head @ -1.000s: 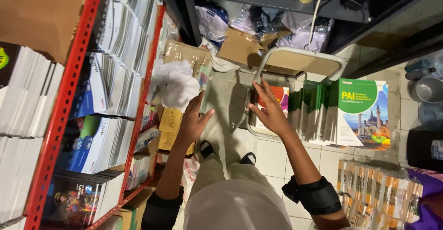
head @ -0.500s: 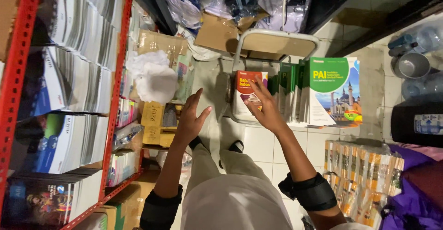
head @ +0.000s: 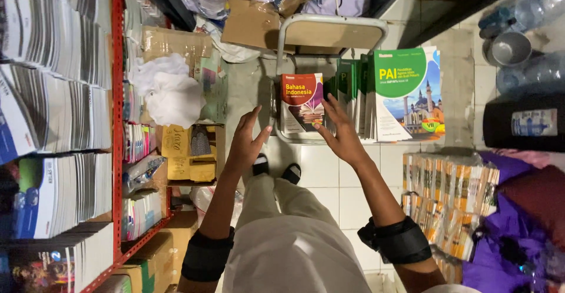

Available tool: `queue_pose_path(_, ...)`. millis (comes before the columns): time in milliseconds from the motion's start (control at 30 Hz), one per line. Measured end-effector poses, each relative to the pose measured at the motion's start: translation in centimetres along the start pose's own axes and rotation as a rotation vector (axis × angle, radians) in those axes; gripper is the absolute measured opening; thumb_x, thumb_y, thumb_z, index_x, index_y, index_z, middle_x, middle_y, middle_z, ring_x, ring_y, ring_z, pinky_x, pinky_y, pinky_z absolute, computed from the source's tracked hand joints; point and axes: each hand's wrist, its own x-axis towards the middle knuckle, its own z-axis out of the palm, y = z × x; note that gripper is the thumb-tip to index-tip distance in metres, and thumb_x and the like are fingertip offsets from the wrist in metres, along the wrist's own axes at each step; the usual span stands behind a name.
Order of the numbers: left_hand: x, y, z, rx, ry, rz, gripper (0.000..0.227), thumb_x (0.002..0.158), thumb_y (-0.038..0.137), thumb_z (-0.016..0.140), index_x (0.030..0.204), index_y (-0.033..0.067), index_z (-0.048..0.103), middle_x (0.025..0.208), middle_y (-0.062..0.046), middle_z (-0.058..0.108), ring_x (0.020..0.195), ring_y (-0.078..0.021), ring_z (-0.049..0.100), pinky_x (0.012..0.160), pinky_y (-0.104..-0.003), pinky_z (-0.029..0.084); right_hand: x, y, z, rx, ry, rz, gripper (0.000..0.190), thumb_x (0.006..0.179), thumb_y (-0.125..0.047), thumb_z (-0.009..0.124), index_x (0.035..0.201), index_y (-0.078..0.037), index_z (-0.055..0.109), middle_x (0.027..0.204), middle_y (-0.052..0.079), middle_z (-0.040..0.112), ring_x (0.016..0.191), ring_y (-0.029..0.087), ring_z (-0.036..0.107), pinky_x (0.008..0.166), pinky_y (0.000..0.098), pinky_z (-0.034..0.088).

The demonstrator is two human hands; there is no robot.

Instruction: The person repeatedly picks up a stack of Bahasa Indonesia textbooks from a red shelf and places them into a white bin on the floor. The person continues this cycle multiple times, moving the same books back and forth between the shelf and the bin.

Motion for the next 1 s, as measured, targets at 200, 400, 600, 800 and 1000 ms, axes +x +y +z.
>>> queue_pose_path(200,2.4,-2.8,0.6,-0.072,-0.042,0.053,0.058,0.104,0.031,0.065,0.152,0.0052,0.046,0.139,-0.019,0.057,0.126,-0.0337,0.059,0.106,-0.041,0.047,-0.2,3.9,1.7,-0.020,0.083,-0.100,0.064,0.101,-0.028,0.068,0.155,-0.006,0.041,0.168,0.022,0.030,0.152,0.042,0.037,0.121,0.0505,0.037)
queue_pose_path(400,4.8,-2.5,-0.1,0.002,-0.200,-0.228,0.055,0.097,0.038,0.063,0.145,0.0106,0.054,0.135,-0.016,0.059,0.121,-0.0303,0.063,0.091,-0.040,0.054,0.8,2.3,1.7,-0.007,0.088,0.064,0.067,0.098,-0.027,0.068,0.157,-0.008,0.041,0.167,0.019,0.031,0.151,0.040,0.036,0.115,0.0475,0.042)
queue_pose_path(600,4.5,-7.2,1.6,-0.021,-0.213,-0.095,0.050,0.101,0.039,0.063,0.138,0.0053,0.060,0.136,-0.018,0.062,0.126,-0.0345,0.060,0.104,-0.042,0.048,2.0,4.5,3.4,-0.086,0.144,0.064,0.064,0.098,-0.029,0.069,0.154,-0.009,0.045,0.167,0.019,0.034,0.150,0.038,0.040,0.117,0.0484,0.042)
queue_pose_path(800,4.3,-10.5,4.0,-0.044,-0.243,-0.145,0.050,0.100,0.042,0.063,0.136,0.0065,0.061,0.136,-0.018,0.062,0.127,-0.0341,0.061,0.105,-0.042,0.048,2.7,6.4,4.1,-0.127,0.161,0.046,0.062,0.100,-0.024,0.069,0.155,-0.004,0.047,0.165,0.020,0.036,0.150,0.039,0.039,0.117,0.0506,0.038)
queue_pose_path(1000,4.5,-12.7,7.2,-0.031,-0.268,-0.279,0.051,0.099,0.043,0.063,0.136,0.0086,0.062,0.137,-0.017,0.061,0.119,-0.0319,0.065,0.093,-0.041,0.055,4.1,9.7,5.8,0.083,0.131,0.209,0.064,0.094,-0.019,0.067,0.153,-0.010,0.045,0.167,0.015,0.034,0.150,0.031,0.043,0.100,0.0390,0.054)
